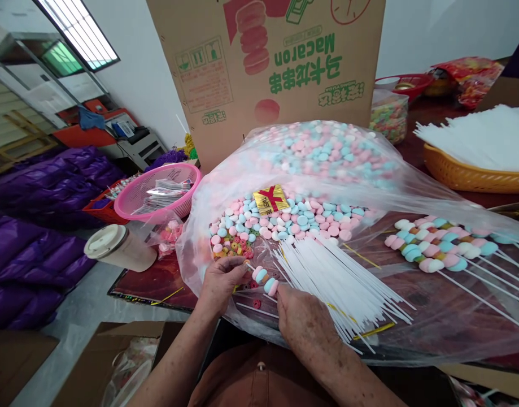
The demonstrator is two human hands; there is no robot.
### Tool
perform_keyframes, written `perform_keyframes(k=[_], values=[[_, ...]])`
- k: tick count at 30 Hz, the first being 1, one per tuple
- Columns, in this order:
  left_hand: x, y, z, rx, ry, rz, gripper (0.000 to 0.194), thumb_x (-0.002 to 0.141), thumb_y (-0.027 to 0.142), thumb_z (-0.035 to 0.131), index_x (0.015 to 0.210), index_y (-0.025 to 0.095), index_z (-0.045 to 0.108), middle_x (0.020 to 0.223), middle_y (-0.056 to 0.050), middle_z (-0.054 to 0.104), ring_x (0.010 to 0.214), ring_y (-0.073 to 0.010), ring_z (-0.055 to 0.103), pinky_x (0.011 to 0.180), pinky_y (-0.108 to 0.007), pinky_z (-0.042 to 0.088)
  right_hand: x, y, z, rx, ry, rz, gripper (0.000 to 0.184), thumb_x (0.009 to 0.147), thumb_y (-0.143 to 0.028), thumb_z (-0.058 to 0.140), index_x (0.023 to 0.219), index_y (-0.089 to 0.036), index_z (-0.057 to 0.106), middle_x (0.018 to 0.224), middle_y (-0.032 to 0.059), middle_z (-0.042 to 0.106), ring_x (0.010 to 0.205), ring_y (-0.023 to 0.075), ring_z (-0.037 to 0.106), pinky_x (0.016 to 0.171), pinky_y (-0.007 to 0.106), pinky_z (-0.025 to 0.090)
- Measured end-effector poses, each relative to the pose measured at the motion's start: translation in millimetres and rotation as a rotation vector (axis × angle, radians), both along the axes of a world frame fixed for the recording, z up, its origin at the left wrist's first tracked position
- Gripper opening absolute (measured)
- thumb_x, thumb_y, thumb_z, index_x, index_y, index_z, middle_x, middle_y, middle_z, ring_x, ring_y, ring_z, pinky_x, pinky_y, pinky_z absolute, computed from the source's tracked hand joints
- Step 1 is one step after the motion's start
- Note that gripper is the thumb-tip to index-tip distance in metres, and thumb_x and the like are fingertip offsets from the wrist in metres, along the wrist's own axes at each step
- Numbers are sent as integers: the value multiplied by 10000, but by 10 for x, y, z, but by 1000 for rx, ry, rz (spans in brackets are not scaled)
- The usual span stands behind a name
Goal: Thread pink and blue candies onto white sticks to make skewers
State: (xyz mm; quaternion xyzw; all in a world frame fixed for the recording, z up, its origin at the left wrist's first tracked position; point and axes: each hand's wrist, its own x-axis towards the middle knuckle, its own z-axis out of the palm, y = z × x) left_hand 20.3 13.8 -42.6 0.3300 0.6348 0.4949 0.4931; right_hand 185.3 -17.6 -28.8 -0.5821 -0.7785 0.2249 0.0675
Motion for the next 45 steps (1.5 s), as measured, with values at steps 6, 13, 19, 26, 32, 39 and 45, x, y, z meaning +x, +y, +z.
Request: perform_keyframes(k=[6, 13, 19, 26, 32, 39, 45], values=[[160, -229, -135, 214, 476, -64, 146, 705, 201, 557, 814, 174, 651, 741, -10, 669, 669, -137, 605, 659, -258, 491, -71, -72, -1, 51, -152, 20, 265, 834, -89, 366, 876, -176, 613, 713, 80, 682, 610, 196, 633, 486, 261, 259], [-100, -61, 86, 181, 869, -225, 232, 781, 224, 484, 945, 204, 648, 919, -57, 661, 833, -188, 593, 756, -303, 456, 172, 69, -163, 91, 185, -70, 276, 859, -229, 332, 745, -188, 580, 670, 39, 647, 579, 144, 564, 532, 229, 340], [-115, 375, 131, -28, 1215, -421, 133, 741, 219, 520, 749, 173, 645, 888, -94, 629, 866, -250, 574, 745, -357, 430, 282, 44, -154, 97, 277, -84, 308, 850, -292, 305, 780, -194, 588, 669, 43, 635, 572, 155, 544, 534, 236, 360], [-229, 291, 77, 14, 999, -361, 163, 775, 239, 491, 833, 169, 626, 830, -58, 642, 771, -181, 601, 681, -289, 460, 292, 16, -121, 30, 247, -56, 315, 873, -290, 283, 810, -208, 580, 691, 33, 635, 586, 149, 543, 554, 235, 355], [-268, 78, 140, -74, -75, -170, 315, 580, 332, 716, 773, 121, 583, 604, -17, 611, 532, -140, 598, 478, -228, 465, 158, 16, -53, 11, 200, 18, 289, 879, -252, 300, 802, -199, 573, 682, 27, 629, 587, 143, 548, 540, 235, 322], [-78, -55, 124, 51, -29, -180, 217, 617, 293, 696, 730, 131, 605, 594, -2, 619, 533, -120, 581, 524, -234, 482, 71, -44, 38, 11, -37, 41, 236, 848, -133, 367, 870, -200, 592, 731, 39, 669, 634, 174, 609, 509, 272, 235], [49, -217, 33, 299, 273, -164, 136, 714, 263, 614, 793, 158, 648, 702, -4, 638, 642, -105, 568, 617, -210, 463, 51, -99, 79, 60, -78, 42, 241, 841, -117, 372, 877, -192, 598, 747, 53, 676, 650, 188, 624, 506, 275, 232]])
